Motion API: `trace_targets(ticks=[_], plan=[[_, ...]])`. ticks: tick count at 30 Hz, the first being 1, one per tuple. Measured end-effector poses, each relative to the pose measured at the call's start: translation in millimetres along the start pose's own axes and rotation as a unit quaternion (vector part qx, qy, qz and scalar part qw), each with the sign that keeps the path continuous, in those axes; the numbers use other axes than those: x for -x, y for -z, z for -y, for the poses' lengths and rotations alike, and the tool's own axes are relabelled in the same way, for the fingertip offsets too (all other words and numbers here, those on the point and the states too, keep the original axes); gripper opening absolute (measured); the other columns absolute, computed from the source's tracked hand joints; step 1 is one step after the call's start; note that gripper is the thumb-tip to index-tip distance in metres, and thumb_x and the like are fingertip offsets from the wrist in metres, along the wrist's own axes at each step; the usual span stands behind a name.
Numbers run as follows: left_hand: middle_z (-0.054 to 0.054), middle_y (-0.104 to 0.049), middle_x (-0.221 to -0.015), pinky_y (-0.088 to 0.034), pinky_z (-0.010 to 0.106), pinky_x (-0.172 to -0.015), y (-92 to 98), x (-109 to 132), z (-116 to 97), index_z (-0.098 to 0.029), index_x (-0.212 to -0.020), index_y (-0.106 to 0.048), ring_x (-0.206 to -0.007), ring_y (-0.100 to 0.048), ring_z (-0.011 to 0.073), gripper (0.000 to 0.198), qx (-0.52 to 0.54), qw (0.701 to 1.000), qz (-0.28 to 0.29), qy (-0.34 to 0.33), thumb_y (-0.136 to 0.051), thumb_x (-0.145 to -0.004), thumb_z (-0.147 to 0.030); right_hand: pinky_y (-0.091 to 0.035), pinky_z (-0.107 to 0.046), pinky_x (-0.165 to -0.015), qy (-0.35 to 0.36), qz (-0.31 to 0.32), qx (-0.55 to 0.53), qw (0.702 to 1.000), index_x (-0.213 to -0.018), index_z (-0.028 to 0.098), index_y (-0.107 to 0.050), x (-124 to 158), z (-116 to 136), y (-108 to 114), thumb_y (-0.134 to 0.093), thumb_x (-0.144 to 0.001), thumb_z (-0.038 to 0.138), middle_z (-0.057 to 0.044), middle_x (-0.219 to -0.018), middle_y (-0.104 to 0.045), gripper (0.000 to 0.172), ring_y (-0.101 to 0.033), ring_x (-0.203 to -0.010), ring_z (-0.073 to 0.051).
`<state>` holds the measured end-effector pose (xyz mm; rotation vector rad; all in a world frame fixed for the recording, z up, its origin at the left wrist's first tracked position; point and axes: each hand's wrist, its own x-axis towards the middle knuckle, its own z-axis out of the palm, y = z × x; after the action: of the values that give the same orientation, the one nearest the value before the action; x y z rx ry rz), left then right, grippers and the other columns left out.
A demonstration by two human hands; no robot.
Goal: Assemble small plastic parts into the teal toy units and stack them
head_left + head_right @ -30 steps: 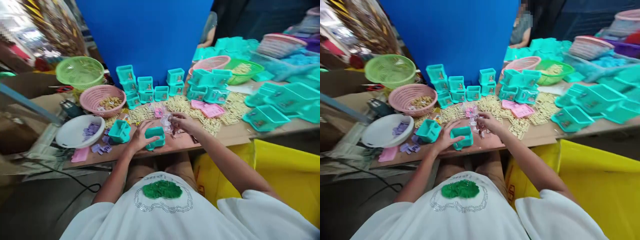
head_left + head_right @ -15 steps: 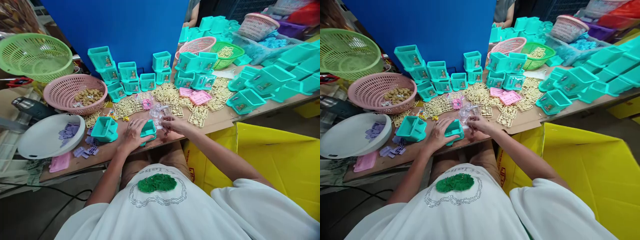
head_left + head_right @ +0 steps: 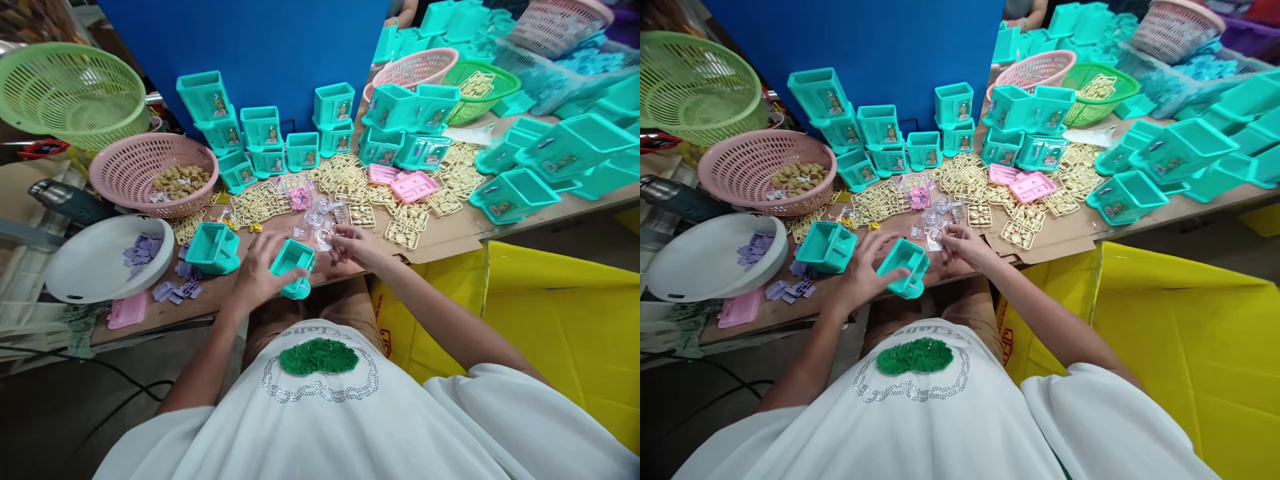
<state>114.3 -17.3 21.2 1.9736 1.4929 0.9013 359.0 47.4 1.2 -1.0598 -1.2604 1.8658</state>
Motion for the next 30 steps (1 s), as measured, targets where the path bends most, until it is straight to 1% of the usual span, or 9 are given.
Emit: trace_targets(ticks=[4, 7, 10, 14, 19, 21, 24, 27, 30], plan=[[0.016, -0.056, -0.141, -0.049, 0.055, -0.109, -10.8, 19, -9, -0.023, -0.136, -0.061, -0.128, -0.058, 0.0383, 0.073, -0.077, 0.997, 0.005, 0.031, -0.085, -0.07, -0.042, -0.035, -0.018, -0.038, 0.005, -0.013, 0.008, 1.0, -0.081, 0.019, -0.057, 2, 0, -1, -0.088, -0.067, 0.054, 0.003, -0.052, -0.061, 0.049, -0.052, -0.041, -0.008], [0.012, -0.066, -0.133, -0.053, 0.046, -0.104, -1.0, 5, 9, -0.022, -0.13, -0.066, -0.123, -0.063, 0.0338, 0.058, 0.087, 0.992, 0.032, 0.085, -0.077, -0.077, -0.042, -0.035, -0.018, -0.037, 0.006, -0.022, 0.008, 1.0, -0.079, 0.019, -0.057, 3, 1, 0, -0.089, -0.066, 0.055, 0.004, -0.05, -0.059, 0.05, -0.049, -0.038, -0.007], [0.01, -0.076, -0.117, -0.059, 0.037, -0.086, 16.6, -18, 32, -0.022, -0.114, -0.076, -0.109, -0.069, 0.0318, 0.049, 0.251, 0.948, 0.1, 0.166, -0.083, -0.071, -0.045, -0.033, -0.018, -0.036, 0.001, -0.019, 0.023, 1.0, -0.078, 0.019, -0.057, 4, 3, 0, -0.089, -0.065, 0.056, 0.004, -0.049, -0.059, 0.05, -0.05, -0.038, -0.008], [0.009, -0.08, -0.097, -0.059, 0.028, -0.068, 23.7, -42, 52, -0.02, -0.093, -0.082, -0.085, -0.073, 0.025, 0.042, 0.344, 0.895, 0.154, 0.238, -0.094, -0.058, -0.04, -0.03, -0.018, -0.036, -0.009, -0.015, 0.041, 0.999, -0.076, 0.018, -0.057, 5, 4, -3, -0.087, -0.065, 0.06, 0.003, -0.048, -0.059, 0.052, -0.052, -0.038, -0.008], [0.011, -0.08, -0.096, -0.06, 0.03, -0.068, 11.6, -54, 48, -0.021, -0.091, -0.081, -0.082, -0.074, 0.0231, 0.04, 0.348, 0.9, 0.194, 0.175, -0.093, -0.061, -0.045, -0.029, -0.019, -0.036, -0.03, -0.006, 0.036, 0.999, -0.078, 0.019, -0.057, 1, -3, -17, -0.085, -0.063, 0.064, 0.005, -0.047, -0.057, 0.055, -0.05, -0.035, -0.009], [0.012, -0.08, -0.102, -0.061, 0.033, -0.076, 14.1, -56, 42, -0.021, -0.096, -0.081, -0.093, -0.076, 0.0268, 0.04, 0.294, 0.939, 0.133, 0.119, -0.091, -0.065, -0.045, -0.028, -0.019, -0.036, -0.028, -0.012, 0.04, 0.999, -0.076, 0.019, -0.056, 0, -3, -23, -0.084, -0.064, 0.066, 0.004, -0.047, -0.056, 0.056, -0.049, -0.035, -0.009], [0.012, -0.079, -0.11, -0.06, 0.039, -0.091, 39.3, -65, 39, -0.022, -0.106, -0.08, -0.104, -0.075, 0.0286, 0.037, 0.188, 0.98, -0.059, 0.042, -0.083, -0.076, -0.043, -0.027, -0.02, -0.037, -0.015, -0.037, 0.038, 0.998, -0.076, 0.019, -0.056, 0, 0, -26, -0.084, -0.064, 0.067, 0.003, -0.048, -0.057, 0.057, -0.048, -0.038, -0.009], [0.012, -0.079, -0.109, -0.058, 0.042, -0.096, 87.8, -88, 47, -0.02, -0.109, -0.077, -0.103, -0.074, 0.0286, 0.031, 0.052, 0.974, -0.221, 0.006, -0.074, -0.085, -0.04, -0.026, -0.02, -0.038, -0.005, -0.049, 0.029, 0.998, -0.074, 0.02, -0.056, -1, 4, -24, -0.085, -0.061, 0.069, 0.002, -0.047, -0.055, 0.058, -0.045, -0.039, -0.009], [0.014, -0.077, -0.106, -0.053, 0.05, -0.103, 131.6, -118, 65, -0.016, -0.098, -0.076, -0.107, -0.07, 0.0319, 0.021, -0.078, 0.959, -0.272, 0.017, -0.076, -0.085, -0.033, -0.027, -0.021, -0.038, -0.003, -0.051, 0.021, 0.998, -0.072, 0.021, -0.055, -2, 9, -27, -0.087, -0.056, 0.07, 0.0, -0.047, -0.056, 0.06, -0.047, -0.041, -0.01]])
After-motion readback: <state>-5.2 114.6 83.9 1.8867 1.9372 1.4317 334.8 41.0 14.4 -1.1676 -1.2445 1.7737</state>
